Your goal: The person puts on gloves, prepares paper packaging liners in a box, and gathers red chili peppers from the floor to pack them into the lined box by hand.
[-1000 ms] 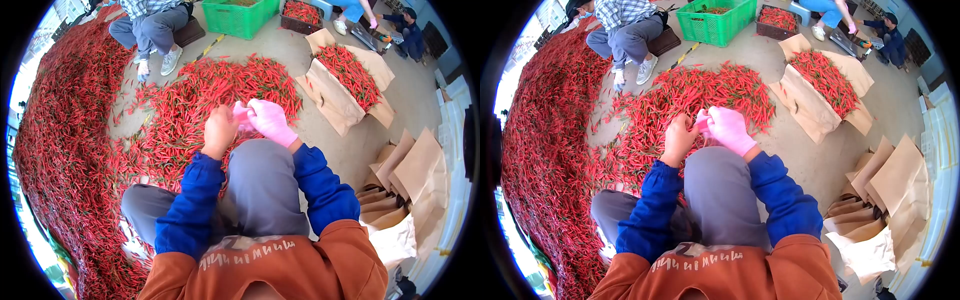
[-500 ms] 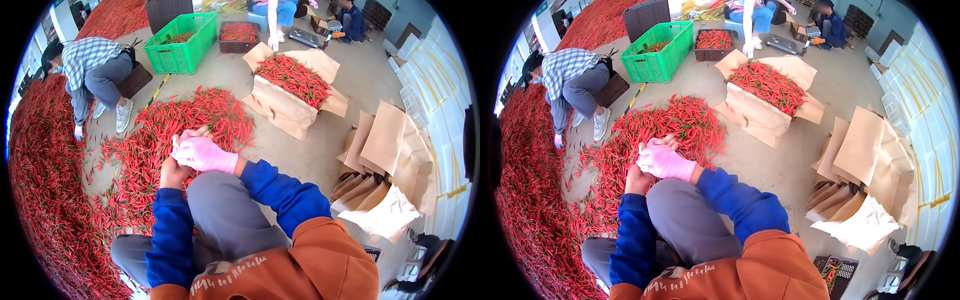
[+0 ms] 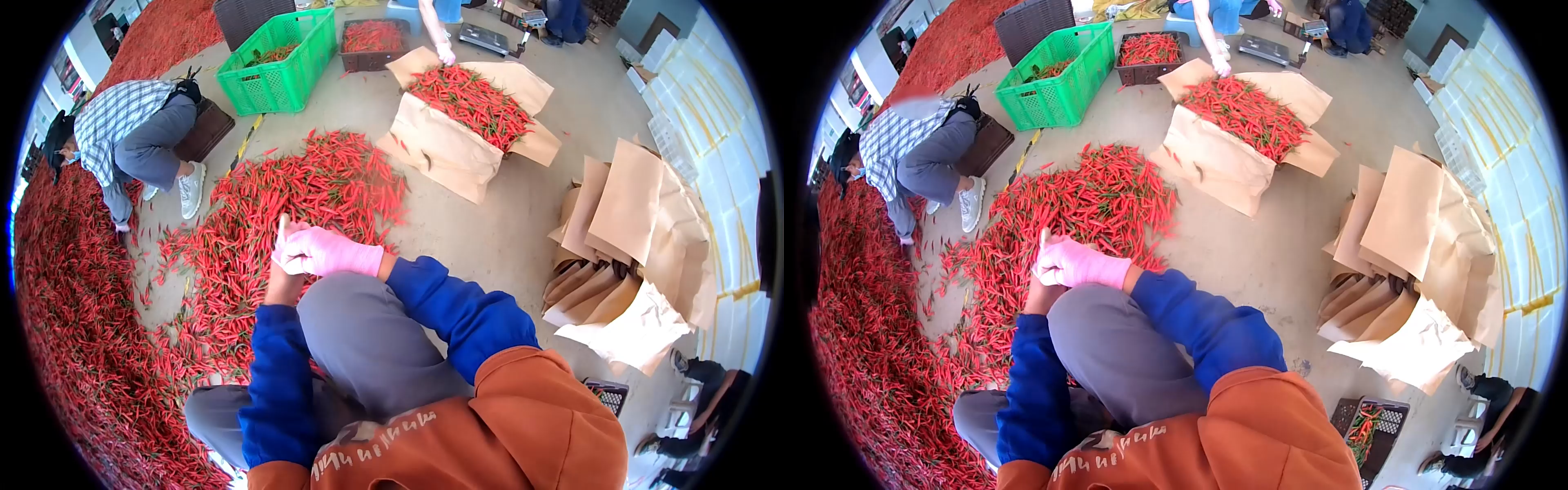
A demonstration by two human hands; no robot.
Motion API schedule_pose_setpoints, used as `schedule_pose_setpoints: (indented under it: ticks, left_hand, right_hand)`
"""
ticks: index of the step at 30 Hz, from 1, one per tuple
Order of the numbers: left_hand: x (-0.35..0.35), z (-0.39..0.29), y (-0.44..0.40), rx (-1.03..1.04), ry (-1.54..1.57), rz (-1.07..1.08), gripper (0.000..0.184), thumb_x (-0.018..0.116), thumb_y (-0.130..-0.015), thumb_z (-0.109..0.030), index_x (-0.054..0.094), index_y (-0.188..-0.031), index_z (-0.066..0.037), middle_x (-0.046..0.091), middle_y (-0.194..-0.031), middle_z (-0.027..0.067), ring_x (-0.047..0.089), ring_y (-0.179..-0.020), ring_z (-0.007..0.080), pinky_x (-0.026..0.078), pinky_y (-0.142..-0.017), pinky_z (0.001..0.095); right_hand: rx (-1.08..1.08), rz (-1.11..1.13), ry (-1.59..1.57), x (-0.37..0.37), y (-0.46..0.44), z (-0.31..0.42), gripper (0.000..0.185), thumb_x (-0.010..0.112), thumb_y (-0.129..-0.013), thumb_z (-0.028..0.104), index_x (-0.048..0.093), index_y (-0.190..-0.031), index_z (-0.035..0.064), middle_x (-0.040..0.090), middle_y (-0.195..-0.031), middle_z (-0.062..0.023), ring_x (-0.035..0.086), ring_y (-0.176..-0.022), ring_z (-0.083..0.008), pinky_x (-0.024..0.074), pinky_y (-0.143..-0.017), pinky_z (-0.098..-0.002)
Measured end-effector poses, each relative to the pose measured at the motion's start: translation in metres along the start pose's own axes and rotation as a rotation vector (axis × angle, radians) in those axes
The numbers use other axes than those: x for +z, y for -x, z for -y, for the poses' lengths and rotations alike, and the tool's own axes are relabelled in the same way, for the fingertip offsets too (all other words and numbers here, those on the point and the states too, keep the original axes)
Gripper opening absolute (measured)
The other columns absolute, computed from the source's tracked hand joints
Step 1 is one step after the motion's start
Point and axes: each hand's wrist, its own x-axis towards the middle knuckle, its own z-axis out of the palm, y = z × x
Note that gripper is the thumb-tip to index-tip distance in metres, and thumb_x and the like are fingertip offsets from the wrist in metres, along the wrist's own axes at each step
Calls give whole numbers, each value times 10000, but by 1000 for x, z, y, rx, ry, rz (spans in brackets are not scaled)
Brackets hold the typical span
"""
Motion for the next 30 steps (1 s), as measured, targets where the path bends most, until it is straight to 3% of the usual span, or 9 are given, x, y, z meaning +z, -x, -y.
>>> schedule_pose_setpoints:
  ticks: [3,5,6,13,19,21,24,28,30]
  left_hand:
    - [37,-52,-20,-213,513,168,438,471,-895,-457,545,-867,-26,552,-1254,149,467,-1199,331,305,-1066,504]
    - [30,-42,-36,80,816,195,473,389,-915,-451,520,-804,-10,519,-1315,159,359,-1304,344,228,-1115,487]
    - [69,-63,-36,85,950,-267,499,324,-928,-433,507,-755,-3,509,-1330,155,296,-1348,337,204,-1130,462]
    - [68,-76,-39,292,654,-148,557,247,-977,-375,493,-670,19,574,-1041,218,389,-1242,337,206,-1133,445]
    - [84,-86,-26,224,474,-215,436,389,-965,-447,495,-825,-49,571,-980,165,506,-1062,297,311,-1068,471]
    - [76,-92,-25,228,413,122,590,315,-948,-509,552,-1076,15,591,-1025,147,542,-1013,292,339,-1026,414]
    - [85,-94,-27,181,681,167,610,411,-908,-519,510,-1237,-14,600,-1053,112,538,-1073,256,333,-1045,384]
    - [121,-109,-20,286,906,-210,481,487,-921,-210,341,-1341,-25,394,-1398,134,359,-1284,224,290,-1083,404]
    - [80,-99,-24,396,844,-74,420,534,-885,-177,394,-1258,-46,456,-1308,92,367,-1279,276,252,-1096,473]
  right_hand:
    - [-55,-35,-53,8,-11,-14,113,641,-847,159,655,-887,54,661,-832,-100,639,-818,-220,485,-762,-339]
    - [-107,-24,17,8,-17,-9,117,642,-846,161,662,-892,56,660,-814,-99,639,-813,-220,483,-757,-341]
    - [-149,-40,24,8,-22,-7,116,639,-847,156,664,-895,54,662,-816,-99,639,-808,-214,484,-752,-339]
    - [-17,151,-76,-6,-30,27,144,641,-848,152,654,-918,26,663,-835,-70,631,-837,-159,480,-779,-310]
    - [47,216,-217,-2,-28,32,172,639,-860,169,652,-944,20,667,-847,-66,619,-836,-142,476,-793,-301]
    - [58,219,-239,-2,-28,30,175,636,-864,172,652,-946,19,665,-842,-62,610,-825,-129,473,-789,-294]
    - [-1,199,-253,-3,-26,29,180,637,-866,184,650,-946,23,660,-822,-48,596,-800,-104,467,-759,-280]
    - [-34,235,-256,3,-30,27,171,629,-854,160,649,-947,18,665,-829,-58,613,-803,-128,479,-766,-295]
    - [-36,278,-267,5,-31,29,176,628,-854,163,649,-949,17,665,-835,-69,621,-807,-141,479,-767,-299]
